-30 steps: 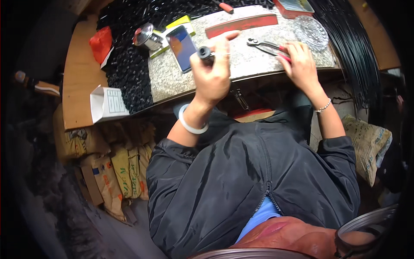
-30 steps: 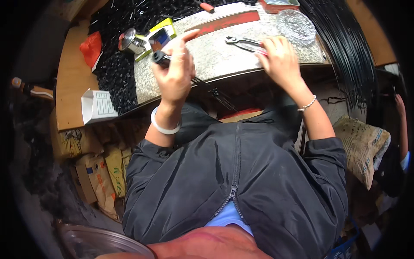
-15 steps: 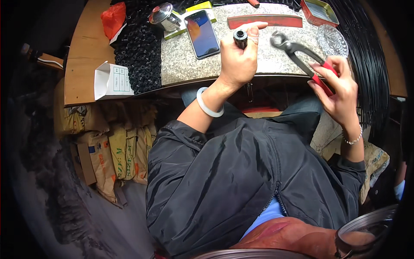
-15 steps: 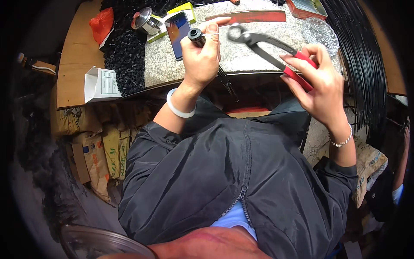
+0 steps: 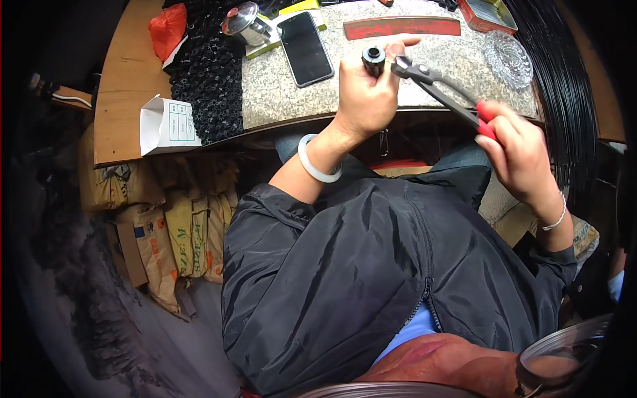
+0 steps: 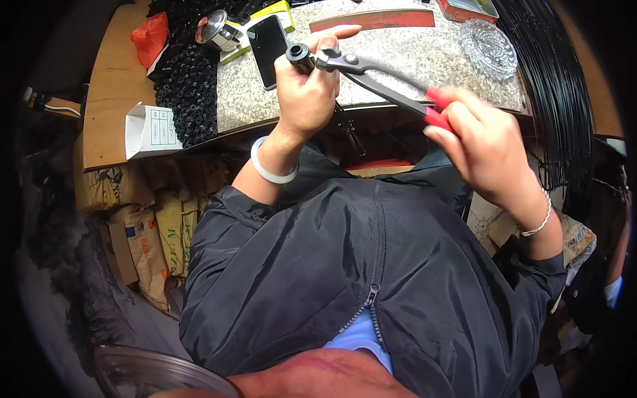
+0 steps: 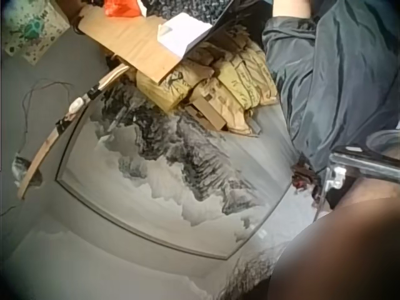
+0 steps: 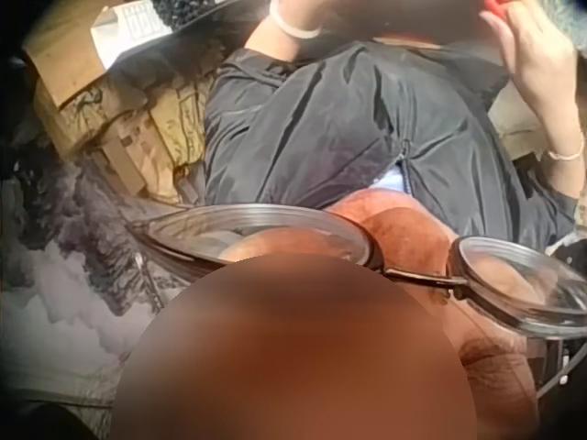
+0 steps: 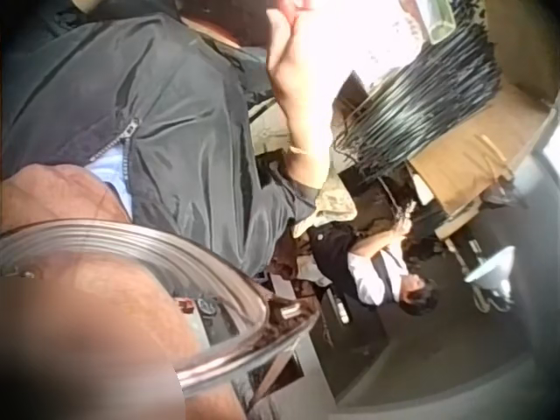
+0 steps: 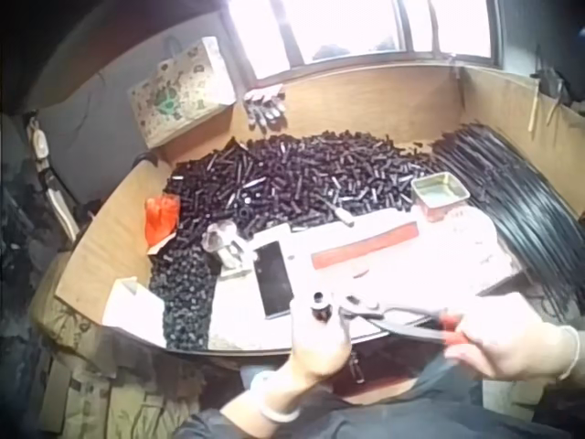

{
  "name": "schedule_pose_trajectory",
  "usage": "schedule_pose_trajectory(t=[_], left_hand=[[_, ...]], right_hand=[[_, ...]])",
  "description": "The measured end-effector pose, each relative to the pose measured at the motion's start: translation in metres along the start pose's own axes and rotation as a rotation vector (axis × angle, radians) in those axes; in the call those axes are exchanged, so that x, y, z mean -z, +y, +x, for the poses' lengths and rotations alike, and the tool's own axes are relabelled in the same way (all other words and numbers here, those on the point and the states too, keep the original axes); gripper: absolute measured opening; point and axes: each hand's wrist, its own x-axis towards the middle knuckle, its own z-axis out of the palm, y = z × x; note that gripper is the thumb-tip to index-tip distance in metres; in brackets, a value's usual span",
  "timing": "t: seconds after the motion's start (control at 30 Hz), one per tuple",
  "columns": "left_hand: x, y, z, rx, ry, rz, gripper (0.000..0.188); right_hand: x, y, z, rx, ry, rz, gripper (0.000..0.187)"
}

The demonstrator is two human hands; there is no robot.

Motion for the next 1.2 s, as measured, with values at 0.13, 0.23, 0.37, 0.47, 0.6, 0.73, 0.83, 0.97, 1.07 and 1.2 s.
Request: schedule_pose_trajectory(t=[0.13, 0.23, 0.37, 0.47, 0.6, 0.73, 0.83, 0.97, 1.07, 1.2], left_hand=[[-0.003, 0.008, -0.007, -0.081, -0.054, -0.075, 0.027], [-0.002, 0.008, -0.010, -0.086, -0.061, -0.069, 0.026], [-0.004, 0.008, -0.014, -0.023, -0.040, -0.040, 0.024], [-0.006, 0.013, -0.015, -0.030, -0.085, -0.043, 0.023], [-0.008, 0.016, -0.018, 0.018, -0.054, -0.041, 0.024], [-0.010, 0.011, -0.018, 0.075, -0.080, -0.058, 0.025], [-0.011, 0.012, -0.019, 0.042, -0.110, -0.097, 0.025], [-0.014, 0.015, -0.020, 0.045, -0.080, -0.078, 0.026], [-0.015, 0.011, -0.022, 0.097, -0.066, -0.080, 0.025], [-0.016, 0.009, -0.021, 0.017, -0.060, 0.004, 0.024]], right_hand=[[-0.012, 0.000, -0.014, -0.636, -0.660, 1.463, 0.028], [-0.007, -0.006, -0.007, -0.571, -0.635, 1.192, 0.052], [-0.019, 0.000, -0.018, 0.033, 0.007, 0.157, 0.050], [0.000, -0.009, -0.022, -0.786, -0.496, 1.402, 0.042], [-0.010, -0.005, -0.017, -0.487, -0.539, 1.171, 0.058], [-0.016, 0.003, -0.022, 0.094, 0.026, 0.209, 0.048], [-0.014, -0.001, -0.014, -0.530, -0.798, 1.461, 0.048], [-0.022, -0.004, -0.021, -0.308, -0.309, 0.770, 0.063], [-0.024, -0.001, -0.023, -0.075, -0.160, 0.451, 0.052], [-0.019, 0.003, -0.021, -0.191, -0.266, 0.692, 0.048]])
